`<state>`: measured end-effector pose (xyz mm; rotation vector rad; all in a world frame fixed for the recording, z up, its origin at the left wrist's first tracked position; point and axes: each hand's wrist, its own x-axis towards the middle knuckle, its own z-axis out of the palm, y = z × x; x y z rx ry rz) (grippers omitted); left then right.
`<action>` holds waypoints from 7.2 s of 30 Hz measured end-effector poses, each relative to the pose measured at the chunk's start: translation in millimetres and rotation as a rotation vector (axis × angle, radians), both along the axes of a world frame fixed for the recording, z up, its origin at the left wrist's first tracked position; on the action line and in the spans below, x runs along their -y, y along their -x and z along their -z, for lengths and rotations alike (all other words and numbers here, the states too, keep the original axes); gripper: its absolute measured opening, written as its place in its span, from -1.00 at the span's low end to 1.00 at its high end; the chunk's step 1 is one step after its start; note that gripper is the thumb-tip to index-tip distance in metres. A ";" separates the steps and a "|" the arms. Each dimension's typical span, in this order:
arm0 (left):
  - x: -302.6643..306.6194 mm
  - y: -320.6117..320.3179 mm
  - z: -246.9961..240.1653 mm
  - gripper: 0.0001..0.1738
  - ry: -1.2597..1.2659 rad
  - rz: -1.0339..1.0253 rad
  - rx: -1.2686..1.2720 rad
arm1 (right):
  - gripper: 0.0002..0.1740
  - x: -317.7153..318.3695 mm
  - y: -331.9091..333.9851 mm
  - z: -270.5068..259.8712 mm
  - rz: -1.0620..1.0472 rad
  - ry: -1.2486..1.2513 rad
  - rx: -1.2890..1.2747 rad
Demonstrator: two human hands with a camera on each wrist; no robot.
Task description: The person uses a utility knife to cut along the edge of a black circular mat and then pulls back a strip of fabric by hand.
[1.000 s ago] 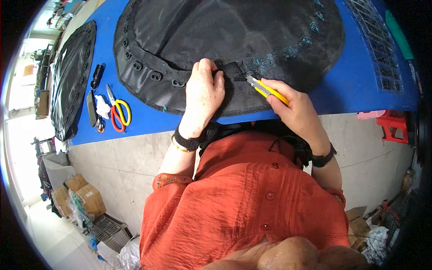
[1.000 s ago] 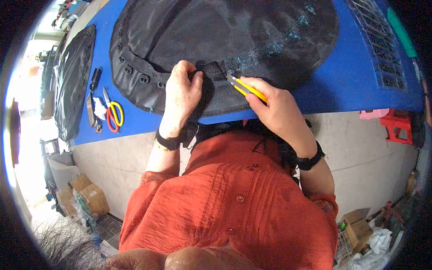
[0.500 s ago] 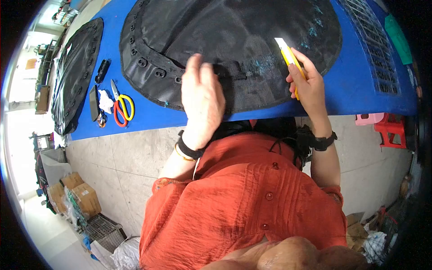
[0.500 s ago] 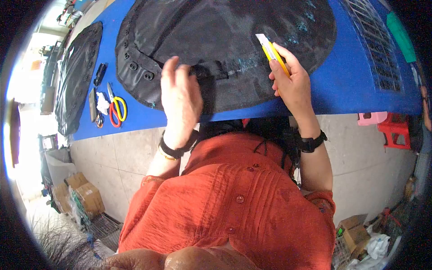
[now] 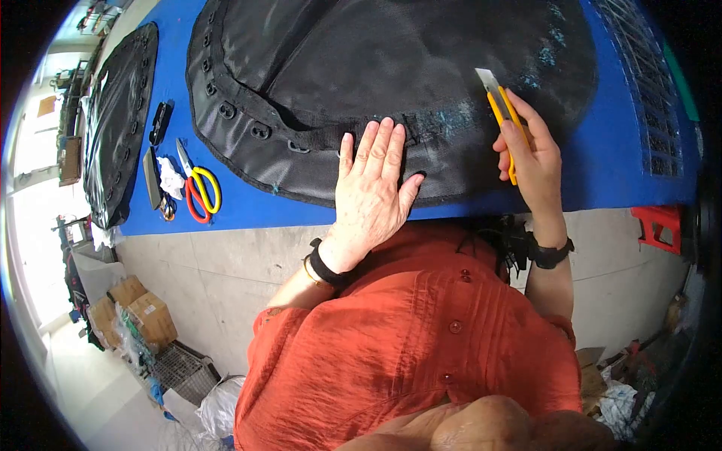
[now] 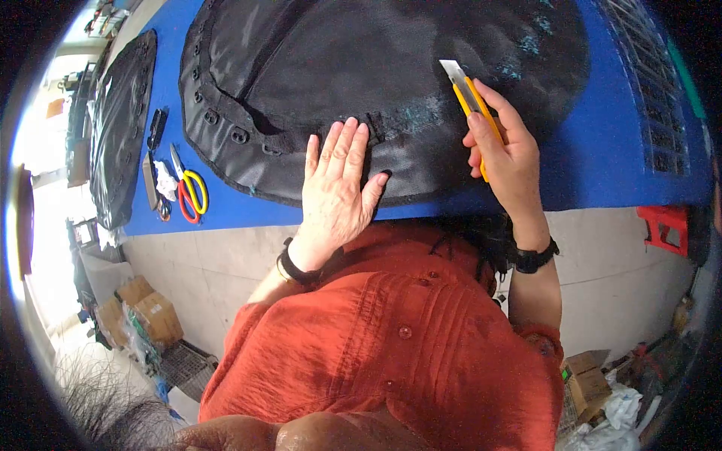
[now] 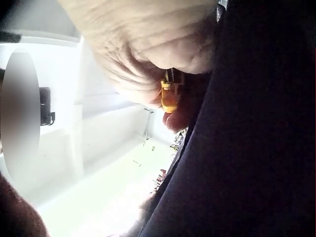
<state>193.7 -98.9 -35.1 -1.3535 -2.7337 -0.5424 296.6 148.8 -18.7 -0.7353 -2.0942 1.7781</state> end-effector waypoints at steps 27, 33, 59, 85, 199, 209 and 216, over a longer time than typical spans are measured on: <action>3.6 6.6 3.4 -0.11 -0.070 0.004 0.078 | -0.47 -3.4 3.1 -0.6 -0.028 0.027 -0.040; 4.7 5.8 2.5 -0.13 -0.058 0.002 0.092 | -0.48 -4.3 1.6 4.1 -0.034 -0.022 -0.055; 3.8 7.3 -7.1 -0.17 -0.059 0.011 0.071 | -0.47 -0.4 0.0 -0.1 -0.041 0.024 -0.070; 1.4 3.8 -6.0 -0.15 -0.020 0.002 0.031 | -0.47 0.8 -1.3 -4.7 -0.044 0.086 -0.088; 1.1 4.8 -7.4 -0.18 -0.035 0.003 0.029 | -0.47 2.7 -1.9 -5.4 -0.042 0.000 -0.069; 0.5 4.9 -8.4 -0.18 -0.027 0.003 0.036 | -0.46 3.0 -0.9 -7.5 -0.042 0.017 -0.072; 0.7 4.8 -7.5 -0.17 -0.049 0.004 0.034 | -0.46 2.0 -1.2 -6.0 -0.053 0.015 -0.079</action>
